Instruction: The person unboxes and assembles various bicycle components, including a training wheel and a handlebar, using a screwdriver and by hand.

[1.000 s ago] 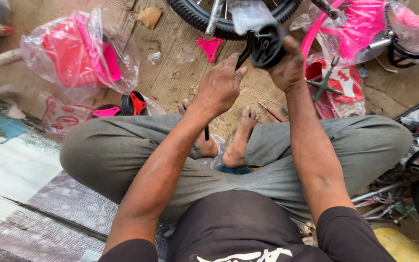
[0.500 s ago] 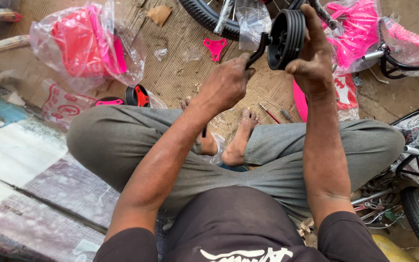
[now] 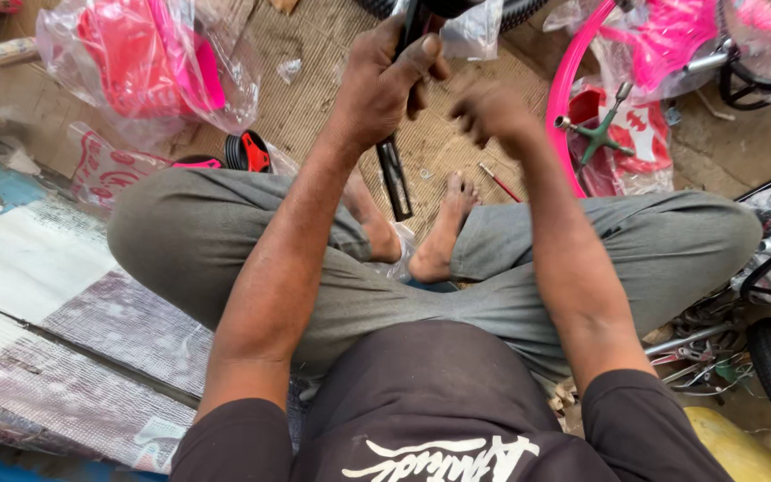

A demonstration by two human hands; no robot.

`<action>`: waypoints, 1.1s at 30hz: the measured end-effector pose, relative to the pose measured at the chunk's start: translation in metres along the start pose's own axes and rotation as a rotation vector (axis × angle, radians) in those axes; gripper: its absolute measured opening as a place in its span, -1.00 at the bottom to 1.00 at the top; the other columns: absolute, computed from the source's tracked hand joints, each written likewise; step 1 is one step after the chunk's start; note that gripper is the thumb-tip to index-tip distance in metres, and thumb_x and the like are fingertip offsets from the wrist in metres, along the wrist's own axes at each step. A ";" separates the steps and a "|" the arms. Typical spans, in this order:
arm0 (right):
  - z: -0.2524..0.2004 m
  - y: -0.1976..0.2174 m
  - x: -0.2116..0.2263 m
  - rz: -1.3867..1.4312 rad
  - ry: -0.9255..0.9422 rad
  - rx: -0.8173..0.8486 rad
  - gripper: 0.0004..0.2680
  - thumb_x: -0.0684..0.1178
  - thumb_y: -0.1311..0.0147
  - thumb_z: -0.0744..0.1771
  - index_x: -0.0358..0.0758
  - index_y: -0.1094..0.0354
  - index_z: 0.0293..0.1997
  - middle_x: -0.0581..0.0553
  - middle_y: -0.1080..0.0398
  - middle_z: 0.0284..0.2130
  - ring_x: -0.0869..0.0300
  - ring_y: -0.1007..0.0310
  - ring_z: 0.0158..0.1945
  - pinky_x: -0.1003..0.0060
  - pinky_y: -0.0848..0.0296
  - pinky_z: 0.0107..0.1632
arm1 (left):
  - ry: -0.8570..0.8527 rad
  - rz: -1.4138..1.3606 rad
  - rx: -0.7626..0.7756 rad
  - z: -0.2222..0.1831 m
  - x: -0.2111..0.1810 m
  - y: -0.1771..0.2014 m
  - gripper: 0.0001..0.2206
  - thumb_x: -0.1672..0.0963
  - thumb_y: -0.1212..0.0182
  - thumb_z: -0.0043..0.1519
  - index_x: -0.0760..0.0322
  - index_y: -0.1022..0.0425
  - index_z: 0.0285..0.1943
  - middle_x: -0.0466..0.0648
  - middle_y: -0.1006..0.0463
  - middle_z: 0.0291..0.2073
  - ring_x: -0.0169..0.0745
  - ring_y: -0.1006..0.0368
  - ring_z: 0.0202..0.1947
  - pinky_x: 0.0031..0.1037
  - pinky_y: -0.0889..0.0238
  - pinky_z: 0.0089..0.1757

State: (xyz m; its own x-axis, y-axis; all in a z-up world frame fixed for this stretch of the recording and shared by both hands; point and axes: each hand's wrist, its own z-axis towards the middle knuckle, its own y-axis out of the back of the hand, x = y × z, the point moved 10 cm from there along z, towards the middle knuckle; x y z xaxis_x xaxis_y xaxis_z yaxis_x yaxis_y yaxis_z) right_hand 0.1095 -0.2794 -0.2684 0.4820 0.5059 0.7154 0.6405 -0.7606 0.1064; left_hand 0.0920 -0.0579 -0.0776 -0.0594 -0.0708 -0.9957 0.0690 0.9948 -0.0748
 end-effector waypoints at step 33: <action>-0.057 0.074 0.067 0.388 0.471 -0.471 -0.88 -0.32 -0.16 0.34 -0.30 -0.50 -0.08 -0.06 -0.48 -0.31 0.23 -0.49 -0.38 0.33 -0.53 -0.30 | -0.126 0.491 -0.138 -0.008 -0.041 -0.015 -0.41 -0.22 -0.14 0.29 0.35 -0.55 0.02 0.06 -0.61 -0.25 -0.03 -0.56 -0.20 -0.16 -0.39 -0.16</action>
State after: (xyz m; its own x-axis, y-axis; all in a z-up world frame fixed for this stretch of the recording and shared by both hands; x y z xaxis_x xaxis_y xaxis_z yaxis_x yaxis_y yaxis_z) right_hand 0.1553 -0.3244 -0.1734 0.2469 0.0215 0.9688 0.1046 -0.9945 -0.0046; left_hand 0.0850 -0.0693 -0.0350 0.0677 0.4063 -0.9112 -0.0741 0.9129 0.4015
